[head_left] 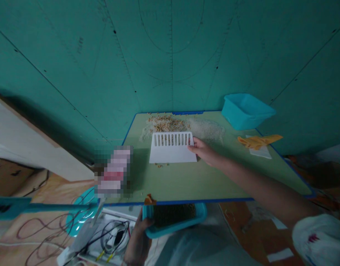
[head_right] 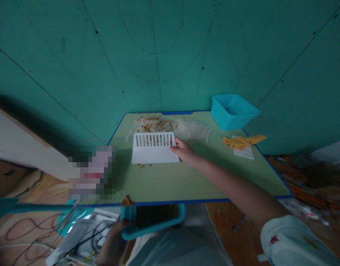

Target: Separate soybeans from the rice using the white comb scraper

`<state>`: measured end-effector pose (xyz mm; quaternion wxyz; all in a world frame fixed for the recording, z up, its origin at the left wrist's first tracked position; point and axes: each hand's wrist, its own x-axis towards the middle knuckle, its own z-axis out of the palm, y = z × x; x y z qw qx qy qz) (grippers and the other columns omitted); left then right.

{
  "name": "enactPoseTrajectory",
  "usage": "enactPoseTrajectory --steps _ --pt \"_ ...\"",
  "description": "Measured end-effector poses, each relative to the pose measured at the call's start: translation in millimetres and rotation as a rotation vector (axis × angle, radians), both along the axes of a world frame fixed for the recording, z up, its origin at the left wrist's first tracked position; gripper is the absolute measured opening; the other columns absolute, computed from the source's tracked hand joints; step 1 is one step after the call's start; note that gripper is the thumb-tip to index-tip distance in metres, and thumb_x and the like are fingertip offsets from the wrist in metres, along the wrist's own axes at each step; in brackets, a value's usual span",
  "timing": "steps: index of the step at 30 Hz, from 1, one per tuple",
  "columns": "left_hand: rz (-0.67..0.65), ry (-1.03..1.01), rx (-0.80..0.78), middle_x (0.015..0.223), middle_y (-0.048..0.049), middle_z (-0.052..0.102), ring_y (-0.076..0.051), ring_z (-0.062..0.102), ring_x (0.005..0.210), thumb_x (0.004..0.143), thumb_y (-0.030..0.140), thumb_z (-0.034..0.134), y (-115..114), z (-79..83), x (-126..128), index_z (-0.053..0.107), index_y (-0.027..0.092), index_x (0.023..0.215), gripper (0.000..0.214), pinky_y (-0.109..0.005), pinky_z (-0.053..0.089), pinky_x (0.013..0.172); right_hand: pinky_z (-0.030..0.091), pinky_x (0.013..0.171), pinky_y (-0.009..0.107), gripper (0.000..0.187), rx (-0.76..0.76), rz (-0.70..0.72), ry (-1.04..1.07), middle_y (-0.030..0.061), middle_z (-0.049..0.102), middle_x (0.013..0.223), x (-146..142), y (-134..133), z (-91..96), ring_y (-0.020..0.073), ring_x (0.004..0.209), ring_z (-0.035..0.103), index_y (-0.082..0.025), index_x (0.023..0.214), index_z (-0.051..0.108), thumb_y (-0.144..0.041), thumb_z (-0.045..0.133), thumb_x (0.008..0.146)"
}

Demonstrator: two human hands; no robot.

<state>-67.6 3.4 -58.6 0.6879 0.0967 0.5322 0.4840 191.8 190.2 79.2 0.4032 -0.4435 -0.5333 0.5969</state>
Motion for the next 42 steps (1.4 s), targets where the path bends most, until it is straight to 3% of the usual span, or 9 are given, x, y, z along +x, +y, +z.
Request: enactPoseTrajectory --steps 4,8,11,15,20,29,34,38,42 --pt "0.011 0.047 0.014 0.060 0.0018 0.072 -0.033 0.068 0.077 0.024 0.005 0.075 6.4 -11.8 -3.3 0.070 0.028 0.067 0.050 -0.041 0.052 0.072 0.047 0.059 0.025 0.017 -0.038 0.044 0.037 -0.0016 0.067 0.073 1.5 -3.1 1.2 0.0128 0.063 0.061 -0.020 0.090 0.054 -0.012 0.055 0.075" --pt "0.064 0.060 0.027 0.065 0.0003 0.073 -0.034 0.066 0.082 0.027 0.008 0.075 2.3 -21.5 -4.0 0.070 0.026 0.071 0.048 -0.043 0.051 0.076 0.047 0.061 0.026 0.019 -0.053 0.097 0.037 -0.0001 0.068 0.077 3.1 -4.5 -1.2 0.0136 0.067 0.061 -0.019 0.093 0.054 -0.011 0.055 0.076" --pt "0.034 0.001 0.032 0.075 -0.0016 0.075 -0.037 0.065 0.091 0.033 0.011 0.076 -0.6 -23.9 -6.2 0.070 0.026 0.082 0.052 -0.046 0.050 0.079 0.045 0.060 0.025 0.017 -0.054 0.111 0.032 -0.0006 0.067 0.076 4.2 -5.6 -4.5 0.0134 0.066 0.061 -0.020 0.091 0.054 -0.012 0.055 0.076" --pt "-0.032 -0.055 0.029 0.063 -0.0036 0.073 -0.038 0.068 0.080 0.029 0.005 0.076 2.9 -21.2 -9.1 0.072 0.022 0.073 0.048 -0.044 0.053 0.070 0.043 0.057 0.024 0.013 -0.071 0.129 0.040 -0.0021 0.065 0.070 4.4 -9.1 -5.9 0.0118 0.061 0.058 -0.019 0.086 0.054 -0.012 0.055 0.076" --pt "-0.041 -0.062 0.024 0.051 0.0020 0.069 -0.034 0.069 0.075 0.028 0.002 0.073 10.5 -6.5 -6.8 0.070 0.025 0.069 0.047 -0.042 0.054 0.070 0.043 0.059 0.024 0.014 -0.106 0.145 0.031 -0.0026 0.063 0.068 6.8 -19.9 -2.4 0.0116 0.060 0.058 -0.019 0.087 0.054 -0.012 0.056 0.074" --pt "-0.036 -0.030 0.002 0.051 0.0012 0.068 -0.033 0.067 0.068 0.026 0.002 0.073 13.2 11.7 8.2 0.067 0.023 0.062 0.042 -0.044 0.053 0.067 0.041 0.058 0.024 0.018 -0.150 0.220 -0.008 -0.0019 0.062 0.071 32.2 -57.8 -4.0 0.0123 0.062 0.056 -0.019 0.090 0.054 -0.026 0.060 0.075" --pt "0.075 -0.018 0.054 0.071 -0.0027 0.074 -0.034 0.067 0.088 0.047 0.021 0.072 -6.8 39.7 34.3 0.070 0.021 0.085 0.039 -0.044 0.051 0.078 0.043 0.060 0.026 0.022 -0.187 0.225 -0.056 0.0009 0.064 0.077 46.9 -77.9 -6.9 0.0148 0.067 0.058 -0.019 0.092 0.054 -0.032 0.060 0.075" --pt "0.029 -0.033 0.115 0.075 -0.0004 0.076 -0.030 0.066 0.096 0.057 0.014 0.065 -10.3 67.3 48.9 0.069 0.024 0.093 0.037 -0.039 0.049 0.084 0.043 0.057 0.026 0.026 -0.205 0.225 -0.060 0.0013 0.065 0.078 51.6 -85.8 -2.8 0.0146 0.065 0.058 -0.019 0.094 0.055 -0.035 0.061 0.074" --pt "0.031 -0.050 0.136 0.078 -0.0011 0.077 -0.029 0.065 0.099 0.059 0.013 0.062 -8.4 74.3 51.2 0.069 0.023 0.098 0.041 -0.036 0.048 0.086 0.047 0.065 0.029 0.025 -0.134 0.174 -0.040 0.0027 0.068 0.082 47.0 -78.0 5.3 0.0163 0.072 0.061 -0.020 0.095 0.055 -0.032 0.062 0.073"
